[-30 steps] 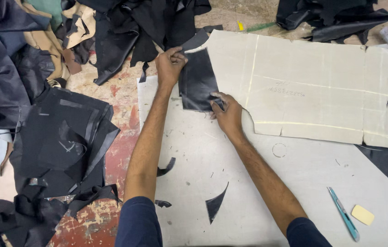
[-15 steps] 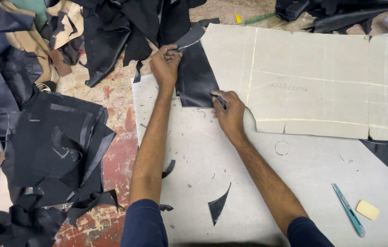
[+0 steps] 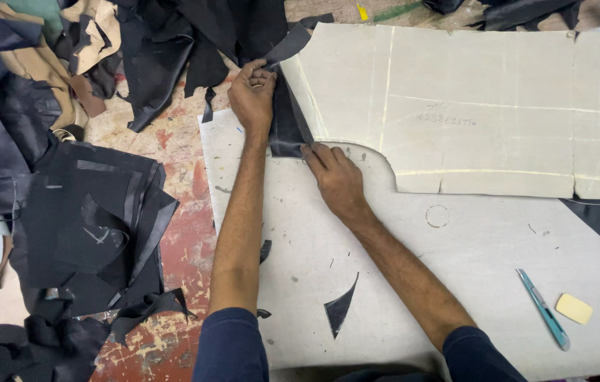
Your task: The person traces a paper pattern onto black fabric using chalk, then cuts the fabric with a utility knife. They repeat this process for multiple pieces, using a ruler for straight edges and organizing the cut pieces on the table.
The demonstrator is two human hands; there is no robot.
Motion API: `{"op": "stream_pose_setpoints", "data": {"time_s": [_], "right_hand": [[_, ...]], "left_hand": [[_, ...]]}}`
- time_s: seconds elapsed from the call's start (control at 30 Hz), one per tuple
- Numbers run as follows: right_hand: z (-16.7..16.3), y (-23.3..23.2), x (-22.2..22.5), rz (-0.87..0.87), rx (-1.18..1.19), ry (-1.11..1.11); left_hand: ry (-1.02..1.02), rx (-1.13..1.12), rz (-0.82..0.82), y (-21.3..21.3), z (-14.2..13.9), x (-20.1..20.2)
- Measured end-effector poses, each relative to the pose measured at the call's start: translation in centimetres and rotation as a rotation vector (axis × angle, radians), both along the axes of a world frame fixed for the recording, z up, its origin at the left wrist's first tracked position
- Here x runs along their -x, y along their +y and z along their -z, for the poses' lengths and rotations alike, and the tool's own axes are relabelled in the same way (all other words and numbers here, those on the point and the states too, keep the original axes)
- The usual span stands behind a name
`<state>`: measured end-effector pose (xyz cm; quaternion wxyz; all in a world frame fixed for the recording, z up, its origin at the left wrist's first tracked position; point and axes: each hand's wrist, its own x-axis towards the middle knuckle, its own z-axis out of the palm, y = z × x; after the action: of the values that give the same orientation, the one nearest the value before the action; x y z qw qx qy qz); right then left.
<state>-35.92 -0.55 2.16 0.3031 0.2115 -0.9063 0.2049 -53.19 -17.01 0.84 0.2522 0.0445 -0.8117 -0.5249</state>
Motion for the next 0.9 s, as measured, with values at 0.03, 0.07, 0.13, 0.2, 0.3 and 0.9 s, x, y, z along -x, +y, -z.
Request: {"op": "stream_pose_setpoints", "data": {"time_s": [0.03,0.07,0.13,0.2,0.3,0.9], "right_hand": [[0.1,0.1,0.1,0.004,-0.013,0.007],[0.2,0.2,0.2,0.008,-0.027,0.012],[0.3,0.5,0.4,0.039,0.163,-0.075],[0.3,0.8,0.5,0.064,0.323,-0.173],[0.1,1.1,0.5,0.091,0.480,-0.307],[-0.3,1.8,0.7,0.060,0.786,-0.426]], "left_hand": [[0.007,-0.003,-0.001,0.0,0.0,0.0],[0.014,-0.004,0.001,0.0,0.0,0.0],[0.026,-0.008,0.006,0.0,-0.1,0.0],[0.006,-0.008,0.006,0.0,-0.2,0.0],[-0.008,-0.013,0.004,0.0,-0.2,0.0],[-0.008,-0.028,0.003,0.1,-0.9,0.1]]}}
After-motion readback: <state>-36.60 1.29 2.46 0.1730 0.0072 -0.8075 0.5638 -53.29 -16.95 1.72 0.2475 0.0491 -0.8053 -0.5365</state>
